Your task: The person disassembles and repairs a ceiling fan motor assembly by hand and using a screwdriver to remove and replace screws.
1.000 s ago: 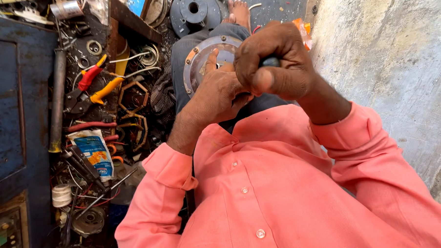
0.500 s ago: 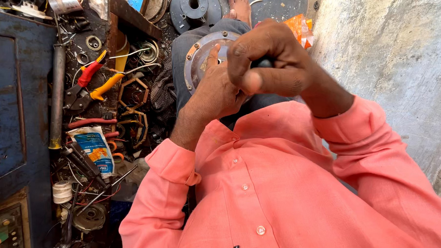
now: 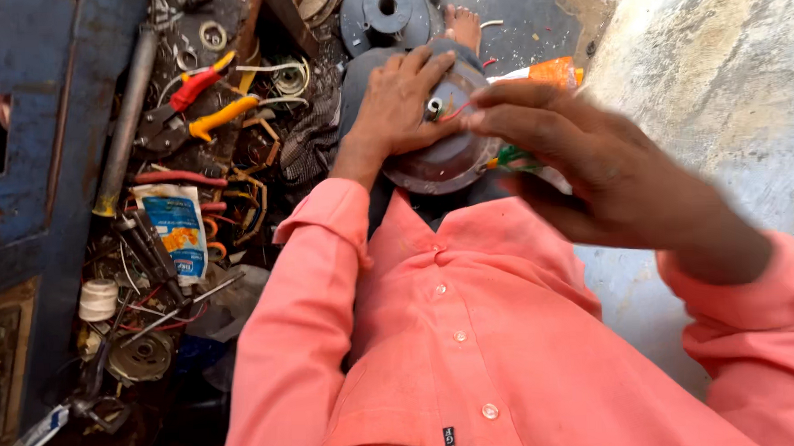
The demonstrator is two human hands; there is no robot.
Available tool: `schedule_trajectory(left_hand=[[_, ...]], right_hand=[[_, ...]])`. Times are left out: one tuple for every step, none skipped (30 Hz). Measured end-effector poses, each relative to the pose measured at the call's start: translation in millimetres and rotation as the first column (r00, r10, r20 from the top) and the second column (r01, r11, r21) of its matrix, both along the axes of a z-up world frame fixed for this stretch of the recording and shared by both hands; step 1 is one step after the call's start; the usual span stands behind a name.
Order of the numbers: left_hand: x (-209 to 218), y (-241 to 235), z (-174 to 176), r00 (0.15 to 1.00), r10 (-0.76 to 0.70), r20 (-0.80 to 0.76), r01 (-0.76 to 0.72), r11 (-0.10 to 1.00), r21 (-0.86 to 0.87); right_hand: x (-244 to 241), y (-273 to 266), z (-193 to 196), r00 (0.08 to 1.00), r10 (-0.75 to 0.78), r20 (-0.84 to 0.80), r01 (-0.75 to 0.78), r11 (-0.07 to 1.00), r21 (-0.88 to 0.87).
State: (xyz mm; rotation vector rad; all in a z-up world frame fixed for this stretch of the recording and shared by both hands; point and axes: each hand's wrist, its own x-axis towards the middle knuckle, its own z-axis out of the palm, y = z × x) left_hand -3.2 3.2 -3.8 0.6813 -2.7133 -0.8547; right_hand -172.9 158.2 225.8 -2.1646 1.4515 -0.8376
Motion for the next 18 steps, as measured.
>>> schedule_trajectory(left_hand=[[-0.5,4.3,-5.7,0.999,0.028,0.019,-0.029,0.998,0.058],[-2.9,7.7,-9.4,0.999,0.040,0.007,-0.040,0.998,0.045],[-3.4,9.8,-10.8,0.999,0.051,-0.004,-0.051,0.998,0.033],[-1.5,10.0,-10.0,0.998,0.069,-0.015,-0.068,0.998,0.016],[0.1,10.7,-8.0,0.996,0.089,-0.018,-0.088,0.996,0.024],[-0.6,8.8,-5.5,0.995,0.099,-0.024,-0.098,0.995,0.027],[-2.5,7.0,-3.3,0.994,0.109,-0.031,-0.108,0.994,0.031],[-3.9,4.7,-1.3,0.993,0.116,-0.018,-0.115,0.993,0.035],[-6.0,1.9,-1.0,0.992,0.122,-0.005,-0.122,0.992,0.039],[-2.0,8.2,-3.8,0.991,0.130,0.025,-0.131,0.989,0.062],[1.9,13.5,-7.1,0.990,0.134,0.040,-0.137,0.989,0.062],[1.3,13.9,-8.9,0.990,0.137,0.044,-0.140,0.989,0.051],[0.4,15.6,-9.3,0.989,0.141,0.048,-0.143,0.989,0.040],[-1.8,15.5,-8.3,0.988,0.148,0.039,-0.150,0.988,0.032],[-3.7,14.7,-6.3,0.987,0.156,0.030,-0.157,0.987,0.025],[-5.9,9.2,-3.5,0.986,0.168,0.017,-0.168,0.986,0.009],[-7.3,3.9,-1.2,0.986,0.169,0.005,-0.169,0.985,-0.012],[-4.3,7.5,-1.5,0.986,0.168,0.007,-0.168,0.986,-0.016]], right_hand=[[-0.2,-0.5,1.8,0.993,0.088,0.083,-0.098,0.987,0.130],[-1.4,-1.5,3.5,0.972,0.161,0.170,-0.200,0.948,0.249],[1.8,-3.5,2.2,0.997,0.076,0.011,-0.076,0.973,0.216],[5.4,-7.1,0.4,0.990,-0.013,-0.143,0.036,0.987,0.159],[8.4,-10.1,-0.1,0.952,-0.108,-0.288,0.137,0.987,0.084],[10.6,-12.5,-1.2,0.958,-0.117,-0.262,0.126,0.992,0.016],[10.7,-14.3,-1.5,0.964,-0.124,-0.235,0.115,0.992,-0.052],[10.0,-16.8,-1.8,0.971,-0.120,-0.206,0.096,0.988,-0.121],[7.8,-17.4,-2.9,0.991,-0.038,-0.132,0.033,0.999,-0.040],[5.0,-12.7,-2.4,0.998,0.041,-0.037,-0.038,0.998,0.058],[6.3,-7.8,-7.6,0.998,0.039,-0.040,-0.035,0.994,0.099],[4.3,-5.0,-9.4,0.998,0.036,-0.054,-0.029,0.991,0.130],[6.4,-1.9,-14.3,0.985,-0.039,-0.170,0.057,0.993,0.101],[6.2,0.8,-15.8,0.952,-0.123,-0.281,0.144,0.988,0.055],[6.0,3.1,-15.2,0.977,-0.098,-0.191,0.107,0.993,0.040],[4.0,1.7,-12.8,0.993,-0.067,-0.102,0.068,0.998,0.011],[4.1,-0.8,-11.8,0.999,-0.030,-0.013,0.030,0.999,-0.020],[4.4,1.3,-11.1,0.999,-0.013,0.030,0.010,0.997,0.078]])
